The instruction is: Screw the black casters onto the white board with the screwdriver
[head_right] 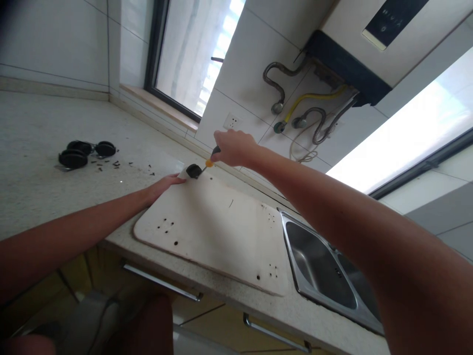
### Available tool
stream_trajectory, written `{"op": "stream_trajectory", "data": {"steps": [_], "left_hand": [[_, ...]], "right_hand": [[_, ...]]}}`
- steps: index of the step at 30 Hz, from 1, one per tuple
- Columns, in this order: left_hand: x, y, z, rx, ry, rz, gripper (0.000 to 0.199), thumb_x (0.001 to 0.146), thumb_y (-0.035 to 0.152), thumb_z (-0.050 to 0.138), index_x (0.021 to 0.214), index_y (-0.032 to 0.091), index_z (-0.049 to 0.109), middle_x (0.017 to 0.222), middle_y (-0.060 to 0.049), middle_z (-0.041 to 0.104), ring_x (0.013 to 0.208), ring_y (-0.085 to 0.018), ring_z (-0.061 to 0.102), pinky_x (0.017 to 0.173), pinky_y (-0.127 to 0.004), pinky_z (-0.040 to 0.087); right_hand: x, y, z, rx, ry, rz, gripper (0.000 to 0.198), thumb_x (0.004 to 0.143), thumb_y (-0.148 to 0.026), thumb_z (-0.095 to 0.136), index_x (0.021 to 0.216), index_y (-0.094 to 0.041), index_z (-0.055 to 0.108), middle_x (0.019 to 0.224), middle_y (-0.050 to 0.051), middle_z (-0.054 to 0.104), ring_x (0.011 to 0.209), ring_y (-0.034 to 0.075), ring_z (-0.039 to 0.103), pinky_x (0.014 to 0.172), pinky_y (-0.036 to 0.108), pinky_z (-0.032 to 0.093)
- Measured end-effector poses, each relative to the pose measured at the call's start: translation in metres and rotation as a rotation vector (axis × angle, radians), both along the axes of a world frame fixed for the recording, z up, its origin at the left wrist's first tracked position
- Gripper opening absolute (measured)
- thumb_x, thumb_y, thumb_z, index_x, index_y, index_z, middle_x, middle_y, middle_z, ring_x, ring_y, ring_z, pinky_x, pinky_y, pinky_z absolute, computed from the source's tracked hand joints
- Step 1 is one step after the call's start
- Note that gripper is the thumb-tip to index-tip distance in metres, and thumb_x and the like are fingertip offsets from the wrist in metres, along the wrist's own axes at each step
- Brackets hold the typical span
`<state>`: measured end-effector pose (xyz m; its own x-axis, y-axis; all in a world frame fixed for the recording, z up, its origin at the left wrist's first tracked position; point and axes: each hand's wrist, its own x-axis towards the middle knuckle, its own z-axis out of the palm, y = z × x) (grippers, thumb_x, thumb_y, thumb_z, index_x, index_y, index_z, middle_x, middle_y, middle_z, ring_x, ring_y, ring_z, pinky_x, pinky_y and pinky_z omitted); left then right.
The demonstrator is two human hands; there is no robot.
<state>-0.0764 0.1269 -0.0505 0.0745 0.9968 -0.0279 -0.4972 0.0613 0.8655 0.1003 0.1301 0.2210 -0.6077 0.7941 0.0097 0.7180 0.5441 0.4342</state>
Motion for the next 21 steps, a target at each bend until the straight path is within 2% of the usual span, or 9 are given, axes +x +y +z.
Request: {"op": "stream_trajectory", "data": {"steps": [2, 3, 7, 10, 12, 16, 19, 21], "left_hand": [[-0.001, 0.000, -0.001, 0.009, 0.006, -0.002, 0.058, 0.066, 0.031, 0.095, 0.117, 0.010, 0.076, 0.097, -0.014, 0.084, 0.073, -0.031, 0.078, 0.070, -0.041, 0.062], [-0.001, 0.000, -0.002, 0.013, 0.008, -0.005, 0.059, 0.066, 0.031, 0.096, 0.117, 0.010, 0.076, 0.096, -0.014, 0.084, 0.074, -0.032, 0.078, 0.070, -0.042, 0.062], [0.000, 0.000, -0.004, 0.020, -0.004, -0.025, 0.064, 0.065, 0.033, 0.096, 0.122, 0.012, 0.075, 0.097, -0.014, 0.084, 0.077, -0.033, 0.079, 0.073, -0.045, 0.063], [0.000, -0.001, -0.005, 0.027, -0.011, -0.033, 0.062, 0.067, 0.032, 0.095, 0.123, 0.012, 0.075, 0.100, -0.015, 0.084, 0.081, -0.034, 0.080, 0.076, -0.046, 0.064], [-0.001, -0.001, -0.006, 0.030, -0.014, -0.033, 0.063, 0.068, 0.033, 0.095, 0.124, 0.012, 0.075, 0.101, -0.016, 0.084, 0.082, -0.035, 0.080, 0.076, -0.047, 0.064], [-0.001, -0.001, -0.007, 0.029, -0.018, -0.040, 0.066, 0.070, 0.033, 0.094, 0.129, 0.012, 0.074, 0.102, -0.016, 0.084, 0.083, -0.035, 0.080, 0.077, -0.048, 0.064], [-0.002, -0.002, -0.007, 0.031, -0.014, -0.040, 0.061, 0.072, 0.032, 0.093, 0.126, 0.012, 0.075, 0.102, -0.016, 0.084, 0.083, -0.034, 0.080, 0.078, -0.047, 0.065], [-0.002, -0.003, -0.006, 0.027, -0.010, -0.032, 0.059, 0.072, 0.032, 0.093, 0.124, 0.012, 0.075, 0.101, -0.016, 0.084, 0.082, -0.034, 0.080, 0.077, -0.046, 0.065]], "right_hand": [[-0.003, 0.000, 0.000, 0.046, 0.016, -0.037, 0.056, 0.103, -0.070, 0.058, 0.113, -0.017, 0.074, 0.113, 0.022, 0.075, 0.102, 0.036, 0.068, 0.079, 0.044, 0.050], [-0.004, 0.000, 0.000, 0.042, 0.017, -0.047, 0.059, 0.104, -0.072, 0.055, 0.113, -0.017, 0.074, 0.113, 0.023, 0.075, 0.102, 0.036, 0.069, 0.078, 0.044, 0.050], [-0.006, 0.003, 0.001, -0.050, -0.014, -0.024, 0.057, 0.093, -0.060, 0.080, 0.134, -0.022, 0.066, 0.115, 0.013, 0.077, 0.095, 0.025, 0.069, 0.078, 0.036, 0.052], [-0.007, 0.005, -0.001, 0.014, 0.009, -0.058, 0.050, 0.102, -0.064, 0.067, 0.122, -0.019, 0.070, 0.114, 0.012, 0.074, 0.098, 0.024, 0.068, 0.084, 0.041, 0.056], [-0.008, 0.006, -0.003, 0.039, 0.026, -0.074, 0.053, 0.105, -0.068, 0.057, 0.120, -0.018, 0.071, 0.114, 0.012, 0.073, 0.100, 0.024, 0.068, 0.087, 0.044, 0.057], [-0.010, 0.009, -0.002, -0.032, 0.010, -0.030, 0.052, 0.095, -0.061, 0.078, 0.126, -0.021, 0.069, 0.112, 0.007, 0.074, 0.098, 0.022, 0.068, 0.089, 0.041, 0.056], [-0.011, 0.012, -0.002, 0.039, 0.051, -0.072, 0.051, 0.101, -0.067, 0.065, 0.113, -0.018, 0.072, 0.115, 0.013, 0.074, 0.102, 0.026, 0.068, 0.089, 0.045, 0.055], [-0.010, 0.013, -0.002, 0.040, 0.061, -0.089, 0.053, 0.101, -0.069, 0.063, 0.113, -0.018, 0.073, 0.114, 0.015, 0.075, 0.102, 0.028, 0.068, 0.087, 0.045, 0.054]]}}
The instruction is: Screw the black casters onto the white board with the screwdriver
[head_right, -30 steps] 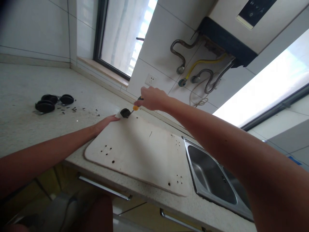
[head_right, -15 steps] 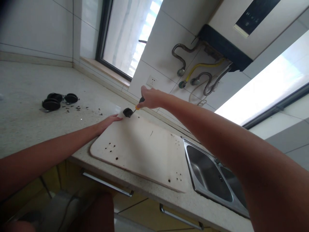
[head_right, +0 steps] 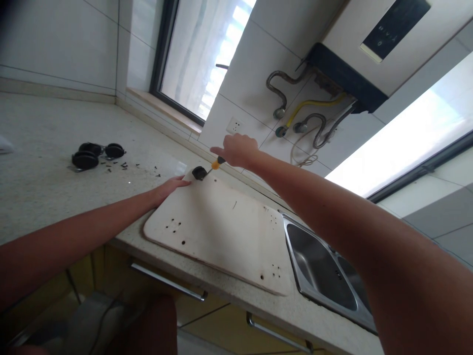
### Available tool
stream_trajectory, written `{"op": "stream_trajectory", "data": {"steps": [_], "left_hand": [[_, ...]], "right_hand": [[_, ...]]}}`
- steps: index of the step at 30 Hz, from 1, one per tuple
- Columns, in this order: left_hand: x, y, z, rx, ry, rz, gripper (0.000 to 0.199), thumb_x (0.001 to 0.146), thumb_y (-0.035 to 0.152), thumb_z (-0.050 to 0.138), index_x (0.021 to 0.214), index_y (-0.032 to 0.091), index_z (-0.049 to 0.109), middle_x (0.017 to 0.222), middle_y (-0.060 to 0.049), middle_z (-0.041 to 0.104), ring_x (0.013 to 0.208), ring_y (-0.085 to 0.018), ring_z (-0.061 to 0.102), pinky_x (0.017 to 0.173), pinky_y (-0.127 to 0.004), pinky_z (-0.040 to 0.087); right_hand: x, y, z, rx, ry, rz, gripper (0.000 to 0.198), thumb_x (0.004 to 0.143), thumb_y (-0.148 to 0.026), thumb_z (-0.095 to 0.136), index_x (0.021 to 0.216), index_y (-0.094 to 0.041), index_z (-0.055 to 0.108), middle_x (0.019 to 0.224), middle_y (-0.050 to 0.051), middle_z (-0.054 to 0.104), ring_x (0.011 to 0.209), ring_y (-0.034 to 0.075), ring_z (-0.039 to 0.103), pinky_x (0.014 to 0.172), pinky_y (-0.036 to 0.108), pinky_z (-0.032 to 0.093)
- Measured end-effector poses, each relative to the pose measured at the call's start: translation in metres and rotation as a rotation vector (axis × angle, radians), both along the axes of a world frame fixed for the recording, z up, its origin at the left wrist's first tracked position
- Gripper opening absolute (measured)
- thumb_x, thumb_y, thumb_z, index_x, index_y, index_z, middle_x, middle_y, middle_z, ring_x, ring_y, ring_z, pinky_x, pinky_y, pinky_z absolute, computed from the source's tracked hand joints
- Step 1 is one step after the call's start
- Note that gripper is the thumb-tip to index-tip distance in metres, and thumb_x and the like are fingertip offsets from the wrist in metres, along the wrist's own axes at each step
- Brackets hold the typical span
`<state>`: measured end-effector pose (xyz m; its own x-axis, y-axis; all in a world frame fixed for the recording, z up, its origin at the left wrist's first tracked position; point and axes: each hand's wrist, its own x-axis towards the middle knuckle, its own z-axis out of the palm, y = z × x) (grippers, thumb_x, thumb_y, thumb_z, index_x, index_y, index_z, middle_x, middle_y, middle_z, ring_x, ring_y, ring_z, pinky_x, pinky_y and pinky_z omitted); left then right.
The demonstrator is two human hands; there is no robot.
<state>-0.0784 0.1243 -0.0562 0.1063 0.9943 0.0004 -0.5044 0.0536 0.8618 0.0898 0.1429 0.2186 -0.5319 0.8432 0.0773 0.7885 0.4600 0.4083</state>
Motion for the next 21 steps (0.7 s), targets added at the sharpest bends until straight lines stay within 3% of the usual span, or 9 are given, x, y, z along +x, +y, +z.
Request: {"op": "stream_trajectory", "data": {"steps": [4, 8, 11, 16, 21], "left_hand": [[0.0002, -0.0017, 0.0023, -0.014, 0.004, 0.006, 0.056, 0.072, 0.032, 0.093, 0.121, 0.013, 0.075, 0.100, -0.016, 0.084, 0.081, -0.034, 0.080, 0.074, -0.046, 0.065], [0.0001, -0.0041, 0.0049, -0.014, 0.008, 0.009, 0.053, 0.072, 0.031, 0.093, 0.118, 0.013, 0.076, 0.100, -0.016, 0.084, 0.080, -0.033, 0.080, 0.075, -0.044, 0.065], [0.0000, -0.0049, 0.0053, -0.011, 0.009, 0.008, 0.055, 0.072, 0.032, 0.093, 0.120, 0.013, 0.076, 0.099, -0.015, 0.084, 0.080, -0.033, 0.080, 0.075, -0.045, 0.065], [0.0001, -0.0038, 0.0036, -0.008, 0.007, 0.005, 0.061, 0.071, 0.032, 0.094, 0.125, 0.011, 0.075, 0.104, -0.017, 0.085, 0.083, -0.034, 0.081, 0.079, -0.047, 0.065], [0.0000, -0.0029, 0.0022, -0.008, -0.004, 0.001, 0.063, 0.072, 0.033, 0.095, 0.127, 0.011, 0.074, 0.105, -0.018, 0.085, 0.082, -0.035, 0.081, 0.078, -0.048, 0.066]], "right_hand": [[0.0010, -0.0020, 0.0018, -0.049, -0.022, 0.039, 0.053, 0.088, -0.062, 0.085, 0.121, -0.022, 0.071, 0.116, 0.012, 0.077, 0.102, 0.027, 0.069, 0.086, 0.040, 0.054], [0.0002, -0.0073, 0.0003, 0.017, -0.019, -0.011, 0.058, 0.102, -0.072, 0.060, 0.115, -0.017, 0.073, 0.115, 0.015, 0.075, 0.102, 0.028, 0.069, 0.087, 0.047, 0.057], [-0.0013, -0.0086, 0.0000, -0.037, -0.054, 0.015, 0.055, 0.099, -0.066, 0.069, 0.129, -0.020, 0.069, 0.115, 0.009, 0.075, 0.100, 0.023, 0.070, 0.090, 0.043, 0.059], [-0.0015, -0.0054, 0.0014, -0.004, -0.067, -0.008, 0.052, 0.107, -0.066, 0.057, 0.122, -0.019, 0.071, 0.118, 0.010, 0.073, 0.104, 0.023, 0.070, 0.094, 0.046, 0.060], [0.0002, -0.0067, 0.0032, -0.072, -0.102, 0.015, 0.049, 0.101, -0.061, 0.070, 0.129, -0.021, 0.069, 0.119, 0.007, 0.074, 0.099, 0.020, 0.070, 0.092, 0.042, 0.061]]}}
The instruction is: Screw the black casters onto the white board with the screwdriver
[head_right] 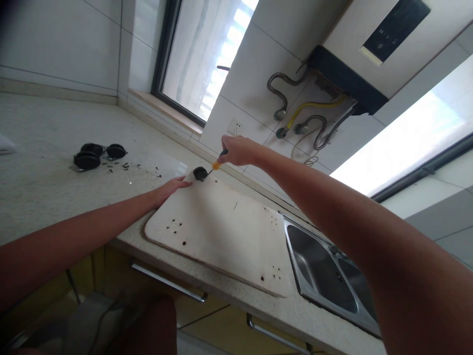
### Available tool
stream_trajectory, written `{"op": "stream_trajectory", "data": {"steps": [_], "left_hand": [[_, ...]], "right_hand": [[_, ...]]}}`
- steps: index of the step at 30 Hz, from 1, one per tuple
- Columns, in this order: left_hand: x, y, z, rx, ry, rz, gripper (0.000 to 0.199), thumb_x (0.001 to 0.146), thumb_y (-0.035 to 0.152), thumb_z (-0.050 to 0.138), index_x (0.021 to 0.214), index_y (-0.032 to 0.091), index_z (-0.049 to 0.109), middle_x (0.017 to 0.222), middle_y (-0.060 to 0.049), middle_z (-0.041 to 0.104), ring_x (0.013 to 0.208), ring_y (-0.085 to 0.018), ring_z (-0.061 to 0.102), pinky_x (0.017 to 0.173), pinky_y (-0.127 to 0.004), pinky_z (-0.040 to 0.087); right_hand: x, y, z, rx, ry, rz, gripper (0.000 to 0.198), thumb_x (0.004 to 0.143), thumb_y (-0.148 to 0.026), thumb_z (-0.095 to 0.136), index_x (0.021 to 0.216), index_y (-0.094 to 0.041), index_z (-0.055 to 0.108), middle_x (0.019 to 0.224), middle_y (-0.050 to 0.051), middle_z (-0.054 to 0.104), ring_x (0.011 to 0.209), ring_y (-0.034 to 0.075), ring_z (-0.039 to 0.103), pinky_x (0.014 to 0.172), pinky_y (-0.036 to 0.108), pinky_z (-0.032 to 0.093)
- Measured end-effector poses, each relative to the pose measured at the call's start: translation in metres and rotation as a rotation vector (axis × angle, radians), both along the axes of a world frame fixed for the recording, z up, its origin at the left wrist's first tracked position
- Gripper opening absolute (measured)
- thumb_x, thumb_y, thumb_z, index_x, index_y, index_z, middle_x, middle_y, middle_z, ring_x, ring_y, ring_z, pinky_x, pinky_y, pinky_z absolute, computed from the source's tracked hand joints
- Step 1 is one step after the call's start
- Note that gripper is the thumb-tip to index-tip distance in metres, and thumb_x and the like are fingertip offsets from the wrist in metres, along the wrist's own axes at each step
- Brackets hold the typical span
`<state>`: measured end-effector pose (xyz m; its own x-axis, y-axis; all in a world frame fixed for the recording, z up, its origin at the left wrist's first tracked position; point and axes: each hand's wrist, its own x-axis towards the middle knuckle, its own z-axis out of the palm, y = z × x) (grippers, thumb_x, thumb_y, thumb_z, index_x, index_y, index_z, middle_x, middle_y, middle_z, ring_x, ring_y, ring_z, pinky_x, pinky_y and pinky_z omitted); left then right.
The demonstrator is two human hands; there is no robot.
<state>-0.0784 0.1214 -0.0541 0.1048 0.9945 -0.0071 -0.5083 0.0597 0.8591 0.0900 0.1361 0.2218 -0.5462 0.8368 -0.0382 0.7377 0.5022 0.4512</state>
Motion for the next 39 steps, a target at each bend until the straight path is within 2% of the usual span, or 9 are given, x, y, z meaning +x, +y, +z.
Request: {"op": "stream_trajectory", "data": {"steps": [3, 7, 15, 21, 26, 29, 31, 34, 39], "left_hand": [[0.000, 0.001, -0.001, 0.006, -0.006, 0.000, 0.063, 0.071, 0.033, 0.096, 0.126, 0.012, 0.075, 0.106, -0.018, 0.084, 0.083, -0.035, 0.081, 0.077, -0.047, 0.065], [0.000, 0.003, -0.003, 0.004, -0.017, -0.008, 0.067, 0.070, 0.033, 0.097, 0.128, 0.012, 0.073, 0.105, -0.017, 0.084, 0.083, -0.035, 0.081, 0.077, -0.048, 0.065], [0.000, 0.001, -0.003, 0.000, -0.019, -0.016, 0.068, 0.068, 0.033, 0.097, 0.128, 0.012, 0.073, 0.106, -0.018, 0.083, 0.084, -0.034, 0.080, 0.077, -0.046, 0.065], [0.000, -0.003, 0.000, -0.001, -0.001, -0.007, 0.063, 0.072, 0.034, 0.096, 0.126, 0.012, 0.073, 0.104, -0.017, 0.084, 0.081, -0.033, 0.080, 0.075, -0.046, 0.065], [0.001, -0.005, 0.001, 0.022, 0.014, 0.001, 0.063, 0.072, 0.036, 0.095, 0.125, 0.014, 0.071, 0.104, -0.015, 0.083, 0.081, -0.033, 0.079, 0.077, -0.046, 0.065], [0.002, -0.004, -0.002, 0.031, 0.033, 0.012, 0.059, 0.072, 0.037, 0.093, 0.123, 0.015, 0.073, 0.101, -0.014, 0.083, 0.082, -0.033, 0.079, 0.077, -0.046, 0.064], [0.002, -0.004, -0.004, 0.038, 0.054, 0.031, 0.055, 0.073, 0.037, 0.092, 0.120, 0.016, 0.074, 0.101, -0.014, 0.083, 0.085, -0.034, 0.079, 0.078, -0.045, 0.063], [0.001, -0.008, -0.004, 0.056, 0.086, 0.062, 0.049, 0.076, 0.038, 0.090, 0.117, 0.016, 0.075, 0.102, -0.012, 0.083, 0.090, -0.033, 0.078, 0.080, -0.042, 0.062], [-0.002, -0.020, -0.001, 0.078, 0.129, 0.062, 0.042, 0.082, 0.041, 0.088, 0.114, 0.017, 0.076, 0.102, -0.011, 0.083, 0.096, -0.032, 0.077, 0.082, -0.040, 0.061]], "right_hand": [[-0.001, -0.003, 0.000, 0.061, 0.009, -0.042, 0.047, 0.106, -0.063, 0.062, 0.119, -0.019, 0.072, 0.119, 0.009, 0.073, 0.103, 0.022, 0.070, 0.094, 0.045, 0.060], [-0.003, -0.006, 0.004, -0.026, -0.027, -0.003, 0.046, 0.102, -0.059, 0.071, 0.127, -0.020, 0.070, 0.119, 0.007, 0.074, 0.101, 0.021, 0.071, 0.093, 0.043, 0.061], [-0.014, -0.005, 0.003, 0.018, -0.021, -0.026, 0.047, 0.105, -0.063, 0.065, 0.121, -0.019, 0.072, 0.122, 0.009, 0.074, 0.107, 0.022, 0.071, 0.096, 0.045, 0.062], [-0.009, -0.001, 0.002, 0.019, -0.004, -0.065, 0.041, 0.107, -0.058, 0.063, 0.114, -0.019, 0.073, 0.112, 0.007, 0.076, 0.096, 0.019, 0.072, 0.090, 0.040, 0.063], [0.006, -0.010, -0.006, 0.001, -0.013, 0.071, 0.048, 0.102, -0.062, 0.070, 0.125, -0.020, 0.071, 0.119, 0.008, 0.074, 0.108, 0.023, 0.071, 0.098, 0.047, 0.060], [0.014, -0.011, -0.012, 0.005, 0.011, 0.061, 0.048, 0.099, -0.062, 0.074, 0.120, -0.020, 0.072, 0.119, 0.008, 0.074, 0.110, 0.024, 0.070, 0.101, 0.048, 0.059], [0.019, -0.008, -0.017, -0.017, 0.065, -0.003, 0.045, 0.101, -0.062, 0.071, 0.110, -0.018, 0.073, 0.109, 0.006, 0.075, 0.102, 0.022, 0.071, 0.096, 0.045, 0.060], [0.026, -0.003, -0.018, -0.151, 0.171, -0.111, 0.048, 0.105, -0.064, 0.064, 0.095, -0.018, 0.072, 0.084, 0.000, 0.072, 0.075, 0.015, 0.068, 0.079, 0.035, 0.060], [0.043, 0.009, -0.004, -0.222, 0.466, -0.132, 0.043, 0.097, -0.056, 0.081, 0.080, -0.018, 0.069, 0.063, -0.007, 0.058, 0.055, 0.009, 0.051, 0.058, 0.025, 0.046]]}}
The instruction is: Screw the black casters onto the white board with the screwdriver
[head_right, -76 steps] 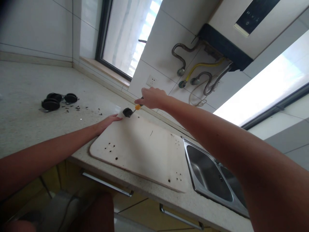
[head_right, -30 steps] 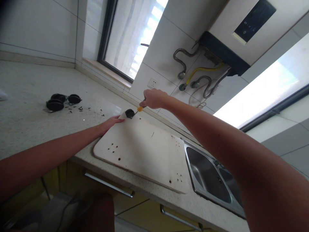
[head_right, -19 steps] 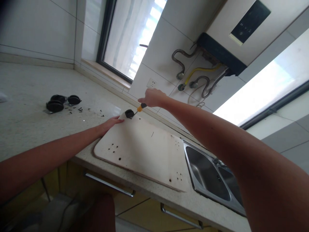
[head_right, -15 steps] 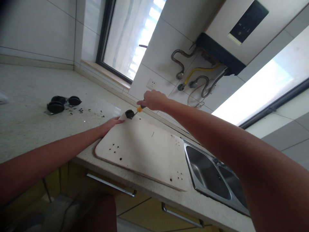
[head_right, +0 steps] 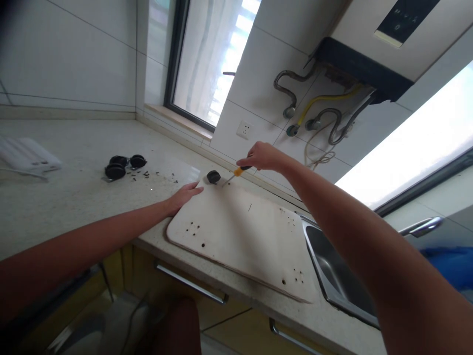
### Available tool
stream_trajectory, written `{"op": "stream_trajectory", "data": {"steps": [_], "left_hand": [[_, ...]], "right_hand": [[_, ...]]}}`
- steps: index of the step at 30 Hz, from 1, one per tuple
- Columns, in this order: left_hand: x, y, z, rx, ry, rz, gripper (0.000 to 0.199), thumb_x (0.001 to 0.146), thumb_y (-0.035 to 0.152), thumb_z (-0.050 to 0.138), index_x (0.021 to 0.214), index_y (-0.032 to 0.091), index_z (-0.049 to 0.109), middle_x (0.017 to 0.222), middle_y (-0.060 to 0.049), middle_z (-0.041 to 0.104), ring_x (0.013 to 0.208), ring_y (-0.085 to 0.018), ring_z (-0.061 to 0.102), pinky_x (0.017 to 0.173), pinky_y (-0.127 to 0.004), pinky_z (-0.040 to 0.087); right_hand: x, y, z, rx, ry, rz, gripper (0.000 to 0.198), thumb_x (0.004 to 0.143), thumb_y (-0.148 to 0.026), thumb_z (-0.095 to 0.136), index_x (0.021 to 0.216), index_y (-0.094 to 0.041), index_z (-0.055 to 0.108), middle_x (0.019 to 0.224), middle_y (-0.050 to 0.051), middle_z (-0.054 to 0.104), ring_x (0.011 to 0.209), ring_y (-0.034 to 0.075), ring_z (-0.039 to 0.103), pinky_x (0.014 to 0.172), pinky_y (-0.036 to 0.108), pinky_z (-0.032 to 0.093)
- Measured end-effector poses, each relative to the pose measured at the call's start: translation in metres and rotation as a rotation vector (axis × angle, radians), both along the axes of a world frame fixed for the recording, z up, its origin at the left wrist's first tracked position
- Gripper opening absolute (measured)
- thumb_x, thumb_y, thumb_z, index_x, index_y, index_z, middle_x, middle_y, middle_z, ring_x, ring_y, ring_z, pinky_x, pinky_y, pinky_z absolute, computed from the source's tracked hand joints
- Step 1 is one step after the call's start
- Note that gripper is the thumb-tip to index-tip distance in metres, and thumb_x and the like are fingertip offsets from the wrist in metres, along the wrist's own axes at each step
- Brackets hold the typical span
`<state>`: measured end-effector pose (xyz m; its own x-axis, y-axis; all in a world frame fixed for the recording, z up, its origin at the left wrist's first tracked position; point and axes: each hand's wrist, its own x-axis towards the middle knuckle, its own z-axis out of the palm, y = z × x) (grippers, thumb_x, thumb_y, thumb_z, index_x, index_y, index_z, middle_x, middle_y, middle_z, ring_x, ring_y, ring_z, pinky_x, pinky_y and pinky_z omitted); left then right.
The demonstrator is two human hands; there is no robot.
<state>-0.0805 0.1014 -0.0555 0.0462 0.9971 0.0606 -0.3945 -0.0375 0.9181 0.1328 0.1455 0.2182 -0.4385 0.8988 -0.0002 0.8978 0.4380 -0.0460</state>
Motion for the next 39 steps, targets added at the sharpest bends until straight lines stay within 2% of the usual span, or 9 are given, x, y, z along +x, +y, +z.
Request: {"op": "stream_trajectory", "data": {"steps": [2, 4, 8, 11, 16, 23, 31, 36, 39], "left_hand": [[-0.001, -0.006, 0.000, 0.001, 0.011, 0.007, 0.042, 0.084, 0.043, 0.087, 0.115, 0.018, 0.075, 0.105, -0.011, 0.083, 0.099, -0.032, 0.077, 0.085, -0.040, 0.061], [-0.003, -0.013, -0.001, -0.001, 0.023, 0.017, 0.043, 0.086, 0.045, 0.087, 0.117, 0.018, 0.075, 0.108, -0.011, 0.083, 0.103, -0.032, 0.077, 0.088, -0.041, 0.062], [-0.006, -0.027, -0.005, -0.006, 0.043, 0.024, 0.045, 0.087, 0.046, 0.089, 0.120, 0.019, 0.076, 0.114, -0.012, 0.084, 0.111, -0.033, 0.077, 0.094, -0.042, 0.063], [-0.009, -0.037, -0.007, -0.017, 0.041, 0.019, 0.048, 0.087, 0.048, 0.090, 0.122, 0.019, 0.075, 0.120, -0.014, 0.083, 0.114, -0.033, 0.077, 0.098, -0.044, 0.063], [-0.014, -0.053, -0.010, -0.052, 0.010, 0.018, 0.057, 0.085, 0.050, 0.093, 0.129, 0.020, 0.072, 0.131, -0.017, 0.081, 0.118, -0.035, 0.078, 0.101, -0.047, 0.064], [-0.011, -0.084, -0.010, -0.171, -0.058, -0.021, 0.048, 0.084, 0.038, 0.096, 0.123, 0.023, 0.071, 0.140, -0.017, 0.077, 0.126, -0.037, 0.076, 0.108, -0.051, 0.063], [0.023, -0.126, -0.007, -0.248, 0.015, -0.013, 0.051, 0.085, 0.043, 0.094, 0.123, 0.026, 0.065, 0.148, -0.018, 0.072, 0.123, -0.036, 0.078, 0.102, -0.052, 0.065], [0.015, -0.124, 0.001, -0.226, 0.190, -0.086, 0.064, 0.078, 0.053, 0.097, 0.120, 0.021, 0.061, 0.127, -0.014, 0.081, 0.111, -0.031, 0.081, 0.105, -0.048, 0.064], [-0.014, -0.100, 0.007, -0.229, 0.466, -0.138, 0.050, 0.097, 0.069, 0.070, 0.105, 0.019, 0.066, 0.102, -0.012, 0.083, 0.092, -0.030, 0.082, 0.088, -0.046, 0.068]], "right_hand": [[0.009, 0.009, -0.002, -0.011, 0.186, -0.002, 0.040, 0.099, -0.053, 0.079, 0.085, -0.017, 0.070, 0.064, -0.008, 0.056, 0.053, 0.007, 0.047, 0.054, 0.023, 0.043], [0.016, 0.022, -0.020, -0.042, 0.380, -0.020, 0.038, 0.105, -0.053, 0.072, 0.094, -0.016, 0.070, 0.071, -0.006, 0.060, 0.055, 0.007, 0.050, 0.054, 0.022, 0.046], [0.011, 0.055, -0.088, -0.015, 0.741, -0.140, 0.039, 0.108, -0.053, 0.066, 0.115, -0.016, 0.072, 0.098, 0.003, 0.073, 0.076, 0.013, 0.068, 0.069, 0.029, 0.061], [-0.006, 0.076, -0.138, 0.021, 0.920, -0.213, 0.038, 0.107, -0.051, 0.068, 0.125, -0.018, 0.071, 0.114, 0.007, 0.075, 0.091, 0.017, 0.073, 0.079, 0.035, 0.066], [-0.022, 0.091, -0.184, 0.048, 1.035, -0.208, 0.039, 0.107, -0.049, 0.069, 0.130, -0.018, 0.070, 0.122, 0.008, 0.075, 0.101, 0.020, 0.074, 0.089, 0.041, 0.066], [-0.026, 0.072, -0.194, -0.072, 0.964, -0.004, 0.041, 0.108, -0.053, 0.066, 0.126, -0.017, 0.070, 0.110, 0.005, 0.075, 0.088, 0.016, 0.073, 0.079, 0.035, 0.065], [-0.028, 0.051, -0.191, -0.097, 0.906, 0.158, 0.041, 0.108, -0.056, 0.065, 0.116, -0.017, 0.071, 0.091, 0.000, 0.071, 0.070, 0.012, 0.067, 0.065, 0.028, 0.060], [-0.023, 0.053, -0.197, -0.094, 0.939, 0.196, 0.039, 0.108, -0.055, 0.066, 0.113, -0.016, 0.072, 0.087, -0.001, 0.070, 0.067, 0.011, 0.066, 0.063, 0.027, 0.059], [-0.021, 0.054, -0.199, -0.096, 0.974, 0.206, 0.039, 0.108, -0.055, 0.066, 0.113, -0.016, 0.072, 0.086, -0.002, 0.070, 0.066, 0.011, 0.065, 0.062, 0.026, 0.059]]}}
